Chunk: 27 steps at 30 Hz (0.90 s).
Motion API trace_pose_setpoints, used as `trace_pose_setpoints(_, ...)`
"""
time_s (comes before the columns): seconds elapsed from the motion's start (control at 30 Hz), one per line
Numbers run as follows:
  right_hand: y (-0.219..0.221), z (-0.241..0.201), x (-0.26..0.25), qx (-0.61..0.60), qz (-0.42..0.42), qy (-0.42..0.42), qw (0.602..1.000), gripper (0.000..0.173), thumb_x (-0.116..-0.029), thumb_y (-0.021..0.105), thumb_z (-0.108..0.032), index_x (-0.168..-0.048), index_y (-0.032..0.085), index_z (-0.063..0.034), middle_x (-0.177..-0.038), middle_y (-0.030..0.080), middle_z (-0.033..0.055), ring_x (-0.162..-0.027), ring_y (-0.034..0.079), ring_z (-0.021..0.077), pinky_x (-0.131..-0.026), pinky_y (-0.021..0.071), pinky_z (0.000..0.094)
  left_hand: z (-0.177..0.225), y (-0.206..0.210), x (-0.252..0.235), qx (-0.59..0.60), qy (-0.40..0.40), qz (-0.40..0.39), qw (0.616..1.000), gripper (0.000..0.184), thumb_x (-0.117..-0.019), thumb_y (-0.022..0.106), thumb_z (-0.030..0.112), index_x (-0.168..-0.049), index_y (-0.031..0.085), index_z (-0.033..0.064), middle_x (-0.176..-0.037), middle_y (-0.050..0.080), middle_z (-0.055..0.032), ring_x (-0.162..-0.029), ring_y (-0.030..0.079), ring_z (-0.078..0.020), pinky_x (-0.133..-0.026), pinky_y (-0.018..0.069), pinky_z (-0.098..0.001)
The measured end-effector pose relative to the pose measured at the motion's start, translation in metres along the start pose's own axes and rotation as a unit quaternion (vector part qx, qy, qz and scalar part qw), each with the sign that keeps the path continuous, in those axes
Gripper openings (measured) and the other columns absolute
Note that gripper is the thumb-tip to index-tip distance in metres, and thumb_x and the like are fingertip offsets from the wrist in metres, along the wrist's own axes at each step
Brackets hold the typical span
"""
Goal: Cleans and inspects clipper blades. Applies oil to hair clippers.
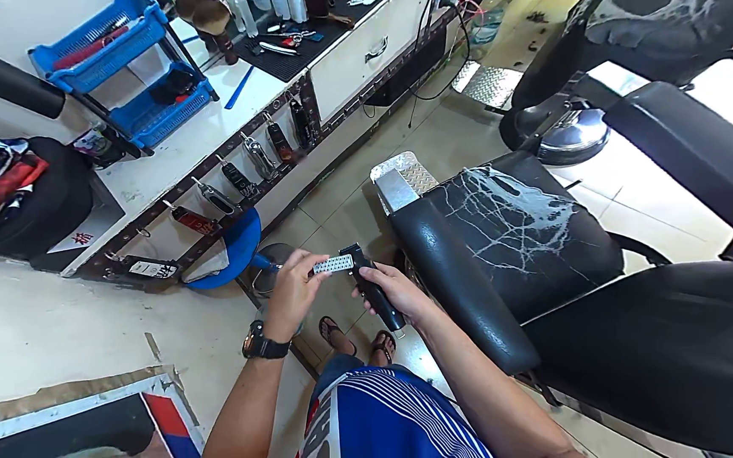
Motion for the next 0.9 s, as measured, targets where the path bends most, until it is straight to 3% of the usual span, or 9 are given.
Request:
trace_pose_setpoints(0.1, -0.002, 0.004, -0.001, -0.009, 0.003, 0.003, 1.0, 0.036, -0.1105, 0.044, -0.033, -0.128, 0.055, -0.0031, -0.092, 0.072, 0.0147, -0.064, 0.069, 0.0181, -0.056, 0.0585, 0.0265, 0.001, -0.007, -0.006, -0.031, -0.003, 0.052, 0.998, 0.028, -0.0951, 0.074, 0.019, -0.123, 0.073, 0.0129, -0.115, 0.065, -0.0084, -0.099, 0.067, -0.0187, -0.086, 0.0598, -0.0396)
trace_pose_setpoints(0.2, -0.008, 0.001, 0.001, -0.008, 0.008, 0.0, 1.0, 0.037, -0.1103, 0.045, -0.033, -0.128, 0.056, -0.0029, -0.092, 0.072, 0.0141, -0.063, 0.069, 0.0179, -0.055, 0.0582, 0.0263, 0.001, 0.0, -0.003, 0.005, -0.002, -0.007, 1.0, 0.029, -0.0933, 0.076, 0.019, -0.121, 0.074, 0.014, -0.115, 0.066, -0.0061, -0.095, 0.068, -0.0133, -0.083, 0.0612, -0.0336)
trace_pose_setpoints(0.27, -0.008, 0.002, 0.002, -0.007, -0.001, 0.001, 1.0, 0.036, -0.1101, 0.045, -0.033, -0.128, 0.055, -0.0029, -0.091, 0.072, 0.0141, -0.063, 0.069, 0.017, -0.055, 0.0578, 0.0255, 0.001, 0.01, -0.005, 0.001, -0.003, -0.032, 0.999, 0.027, -0.0941, 0.075, 0.019, -0.12, 0.074, 0.0144, -0.114, 0.067, -0.0055, -0.095, 0.068, -0.0134, -0.084, 0.0603, -0.0346)
trace_pose_setpoints(0.4, -0.007, 0.001, 0.0, -0.019, 0.008, -0.009, 1.0, 0.037, -0.1102, 0.044, -0.032, -0.129, 0.055, -0.0024, -0.092, 0.072, 0.0145, -0.064, 0.069, 0.0176, -0.056, 0.0584, 0.0263, 0.007, -0.005, -0.011, -0.034, 0.015, 0.05, 0.998, 0.028, -0.096, 0.073, 0.018, -0.124, 0.072, 0.0123, -0.117, 0.065, -0.009, -0.1, 0.067, -0.0191, -0.086, 0.0592, -0.0398)
trace_pose_setpoints(0.53, -0.007, -0.004, 0.001, -0.012, 0.002, -0.018, 1.0, 0.036, -0.1095, 0.045, -0.032, -0.127, 0.055, -0.0027, -0.091, 0.072, 0.0132, -0.064, 0.069, 0.0175, -0.056, 0.0585, 0.0267, 0.008, 0.005, -0.008, -0.003, 0.02, -0.009, 1.0, 0.026, -0.0938, 0.075, 0.018, -0.12, 0.074, 0.0127, -0.115, 0.067, -0.0063, -0.098, 0.068, -0.0138, -0.086, 0.0604, -0.0348)
trace_pose_setpoints(0.7, -0.003, -0.008, -0.004, -0.03, -0.013, -0.048, 0.998, 0.036, -0.1059, 0.051, -0.032, -0.125, 0.054, -0.002, -0.092, 0.072, 0.0137, -0.065, 0.069, 0.0182, -0.057, 0.0595, 0.0278, 0.011, -0.016, -0.013, 0.005, -0.022, 0.103, 0.994, 0.029, -0.0943, 0.075, 0.024, -0.12, 0.072, 0.0113, -0.11, 0.065, -0.0058, -0.085, 0.066, -0.012, -0.074, 0.0602, -0.031)
trace_pose_setpoints(0.8, -0.003, -0.012, -0.004, -0.043, -0.026, -0.077, 0.996, 0.044, -0.1009, 0.058, -0.037, -0.128, 0.054, -0.0023, -0.094, 0.072, 0.0138, -0.065, 0.07, 0.0185, -0.057, 0.0601, 0.0282, 0.011, 0.0, -0.003, 0.104, -0.025, 0.058, 0.993, 0.029, -0.0923, 0.077, 0.026, -0.115, 0.073, 0.0082, -0.107, 0.068, -0.0058, -0.091, 0.069, -0.0119, -0.079, 0.0624, -0.0298)
trace_pose_setpoints(0.9, -0.004, -0.01, -0.005, -0.065, -0.023, -0.087, 0.994, 0.048, -0.0978, 0.063, -0.038, -0.127, 0.056, -0.001, -0.094, 0.072, 0.0144, -0.065, 0.07, 0.0196, -0.059, 0.0617, 0.0305, -0.006, 0.004, 0.004, 0.092, -0.062, 0.063, 0.992, 0.028, -0.0922, 0.077, 0.025, -0.113, 0.074, 0.0077, -0.106, 0.069, -0.0061, -0.092, 0.07, -0.0103, -0.081, 0.0615, -0.0264)
Point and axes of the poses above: each hand's wrist, its own x-axis away from the middle knuckle, its own y-axis out of the palm, z = x × y, the point moved 10 cm from there along -x, towards the middle knuckle
